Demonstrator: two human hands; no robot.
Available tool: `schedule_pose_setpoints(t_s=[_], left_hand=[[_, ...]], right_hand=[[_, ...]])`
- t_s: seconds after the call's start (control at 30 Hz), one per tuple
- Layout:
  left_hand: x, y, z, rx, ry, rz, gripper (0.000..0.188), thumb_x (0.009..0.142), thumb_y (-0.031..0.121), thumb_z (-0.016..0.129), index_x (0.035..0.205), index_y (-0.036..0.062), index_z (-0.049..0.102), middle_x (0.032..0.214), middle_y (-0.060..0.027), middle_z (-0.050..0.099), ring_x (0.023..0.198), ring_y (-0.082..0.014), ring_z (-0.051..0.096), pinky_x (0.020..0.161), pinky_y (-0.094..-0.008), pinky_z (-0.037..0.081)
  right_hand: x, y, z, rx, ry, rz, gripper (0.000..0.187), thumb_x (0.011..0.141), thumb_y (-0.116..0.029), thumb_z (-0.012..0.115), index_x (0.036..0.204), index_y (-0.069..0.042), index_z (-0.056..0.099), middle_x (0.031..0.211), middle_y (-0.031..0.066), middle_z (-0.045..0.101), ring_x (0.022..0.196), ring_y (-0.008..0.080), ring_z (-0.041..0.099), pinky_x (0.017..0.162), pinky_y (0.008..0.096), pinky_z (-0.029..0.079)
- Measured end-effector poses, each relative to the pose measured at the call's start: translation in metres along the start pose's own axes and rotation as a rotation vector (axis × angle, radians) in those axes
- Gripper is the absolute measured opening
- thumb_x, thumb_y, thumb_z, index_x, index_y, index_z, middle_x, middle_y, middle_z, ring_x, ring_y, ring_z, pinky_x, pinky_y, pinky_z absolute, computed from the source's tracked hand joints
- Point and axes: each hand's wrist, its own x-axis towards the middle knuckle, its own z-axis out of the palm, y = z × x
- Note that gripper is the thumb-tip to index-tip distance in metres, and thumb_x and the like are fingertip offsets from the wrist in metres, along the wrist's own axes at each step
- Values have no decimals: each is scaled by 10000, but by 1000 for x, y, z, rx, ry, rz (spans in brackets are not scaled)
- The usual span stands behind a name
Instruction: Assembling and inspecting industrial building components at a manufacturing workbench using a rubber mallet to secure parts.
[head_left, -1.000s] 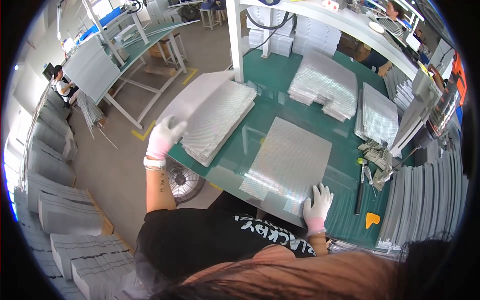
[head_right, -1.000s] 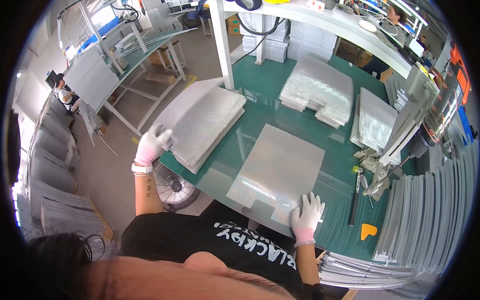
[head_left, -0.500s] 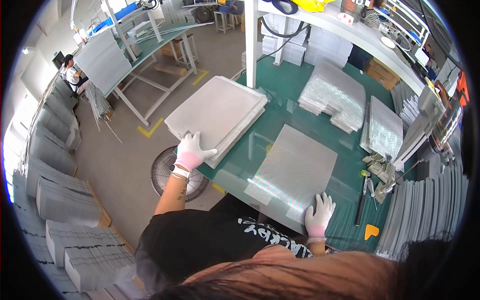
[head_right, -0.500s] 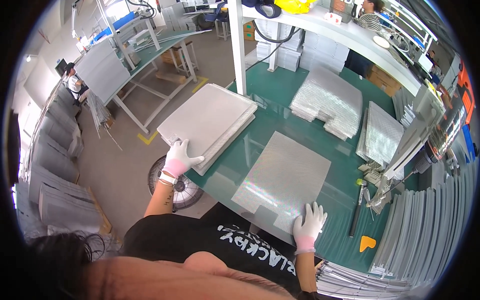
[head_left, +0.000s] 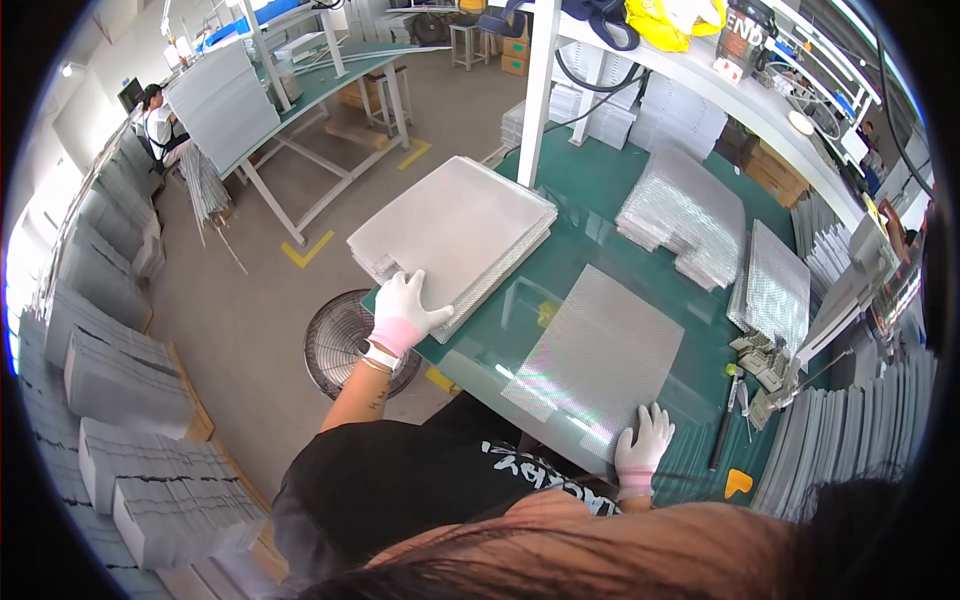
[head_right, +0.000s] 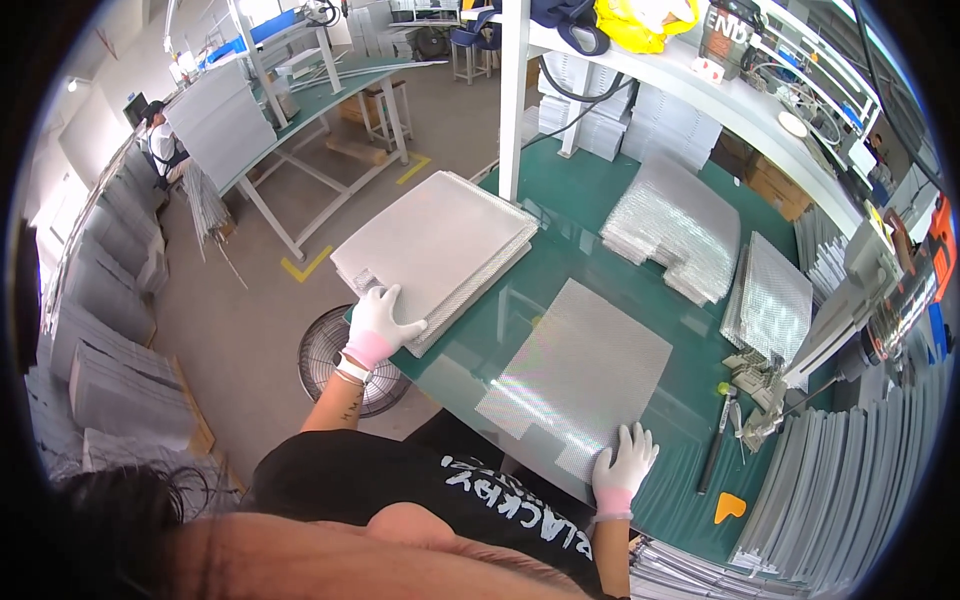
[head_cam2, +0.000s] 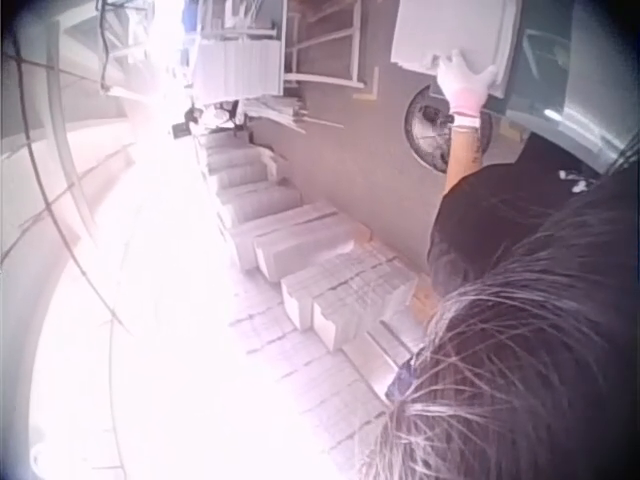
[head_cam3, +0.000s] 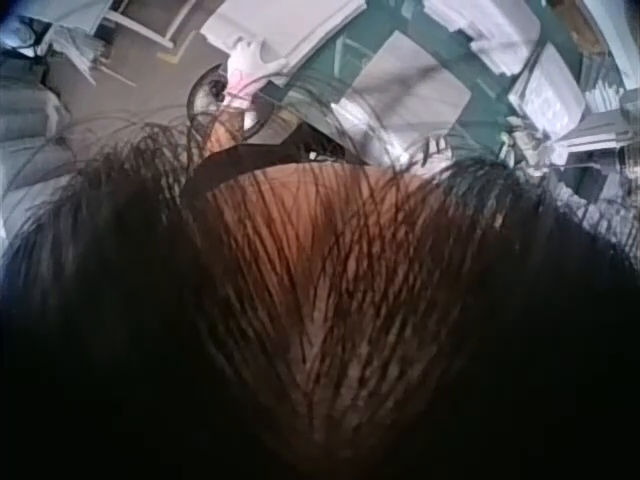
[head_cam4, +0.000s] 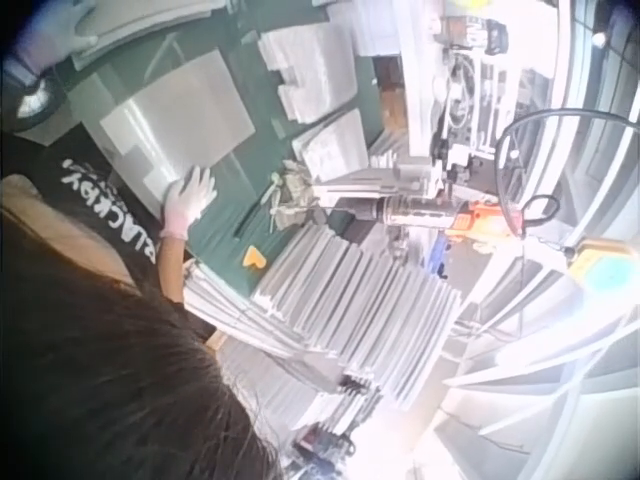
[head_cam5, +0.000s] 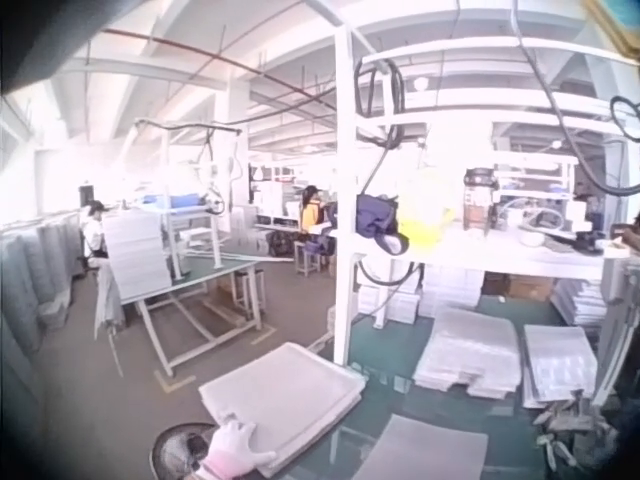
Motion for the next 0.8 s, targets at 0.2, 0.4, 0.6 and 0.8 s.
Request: schedule_pose_setpoints(t_s=[0.2,0.4,0.6,0.8], left_hand=[[-4,17,-4,57,-44,-4,834,741,566,771,1290,-35,588,1147,-246,621,1120,-395,587,989,-465,464],[-9,21,-1,105,-10,1,845,726,614,755,1250,-28,594,1161,-227,600,1157,-376,545,1045,-480,388],[-12,15,-7,47,-54,-42,842,698,593,776,1241,-20,580,1183,-223,596,1155,-378,541,1038,-480,385],[0,-51,-7,-516,215,92,419,957,299,625,1204,-39,641,1033,-220,695,989,-367,668,898,-444,522]], right_hand=[[0,2,3,-23,13,-4,491,819,-136,608,1294,-15,599,1459,223,487,1403,421,377,1208,585,183],[-1,3,2,-34,-6,-30,502,825,-129,605,1312,-10,579,1462,230,482,1406,424,371,1206,588,180],[-2,4,2,-36,4,-65,503,825,-123,608,1316,-20,579,1471,219,473,1414,426,359,1206,596,170],[14,-3,-18,-87,-25,38,480,850,-148,621,1318,-44,589,1455,216,484,1420,436,347,1207,598,153]])
